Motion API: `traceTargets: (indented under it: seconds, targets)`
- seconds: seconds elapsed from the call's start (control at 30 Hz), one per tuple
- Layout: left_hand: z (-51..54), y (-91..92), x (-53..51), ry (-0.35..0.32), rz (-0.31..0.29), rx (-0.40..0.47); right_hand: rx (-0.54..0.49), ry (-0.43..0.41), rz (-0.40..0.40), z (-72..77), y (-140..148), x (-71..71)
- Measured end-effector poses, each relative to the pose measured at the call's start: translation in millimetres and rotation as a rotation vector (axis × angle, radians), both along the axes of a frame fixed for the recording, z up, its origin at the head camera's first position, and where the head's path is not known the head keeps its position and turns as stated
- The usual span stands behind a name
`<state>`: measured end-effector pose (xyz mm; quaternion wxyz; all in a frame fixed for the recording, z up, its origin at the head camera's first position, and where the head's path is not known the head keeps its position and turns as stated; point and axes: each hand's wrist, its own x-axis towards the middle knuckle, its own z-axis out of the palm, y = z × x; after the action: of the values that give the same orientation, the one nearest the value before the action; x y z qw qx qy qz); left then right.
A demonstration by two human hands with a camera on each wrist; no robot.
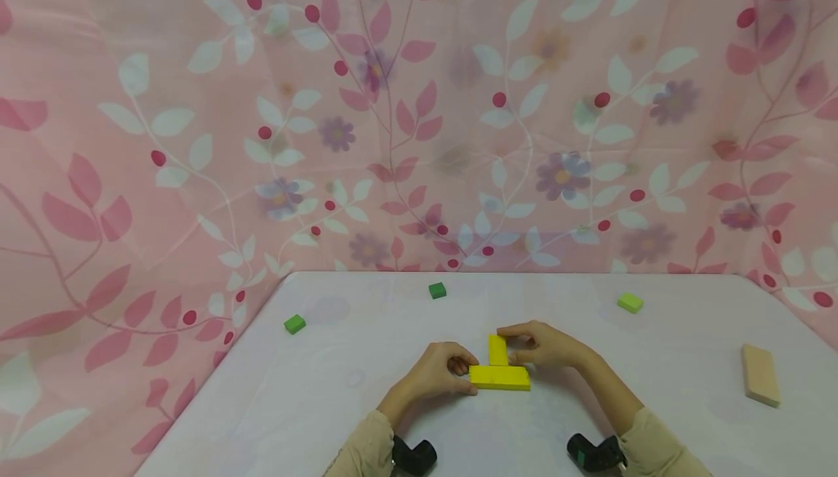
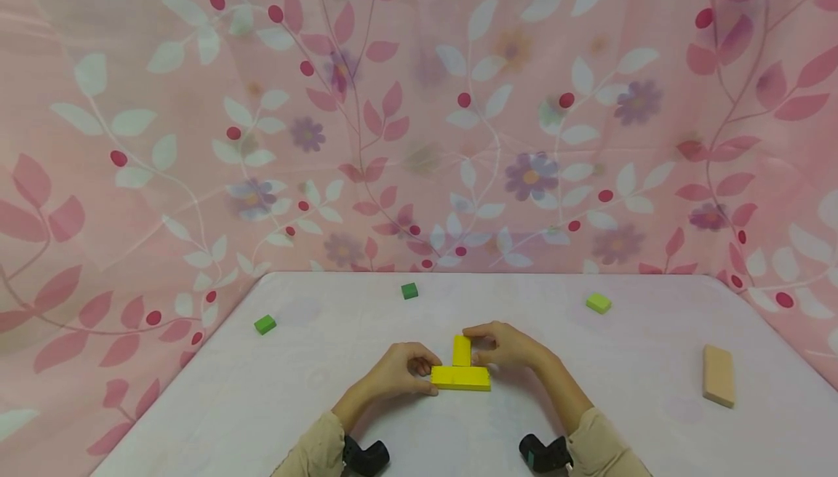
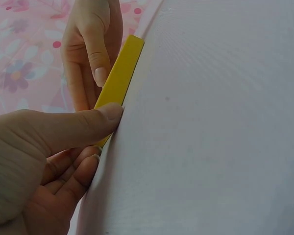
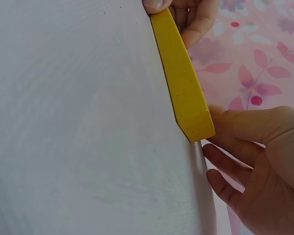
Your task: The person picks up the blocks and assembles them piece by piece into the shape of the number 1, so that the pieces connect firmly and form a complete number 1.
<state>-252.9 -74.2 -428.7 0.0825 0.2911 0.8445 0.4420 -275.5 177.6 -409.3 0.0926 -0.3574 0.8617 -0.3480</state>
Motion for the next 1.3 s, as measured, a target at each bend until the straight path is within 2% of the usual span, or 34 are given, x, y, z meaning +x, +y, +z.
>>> traceTargets:
  seconds: [0.47,0.67,1.1,1.3]
  targets:
    - [-0.7,0.4,-0.3,0.001,0.0,-0.004,0.021,-0.009,0.009,-1.4,-1.5,1.4]
    - [-1.3,0.1,0.2,0.002,0.006,-0.011,0.027,-0.005,-0.012,-2.4,-2.3,2.2]
    - [-1.1,0.9,0.3,0.015,0.009,-0.012,0.01,-0.023,-0.018,-0.3,-5.6,4.0]
    - [-0.2,0.6,0.7,0.007,0.009,-0.007,-0.006,0.005,-0.005,1.2,-2.8,2.4]
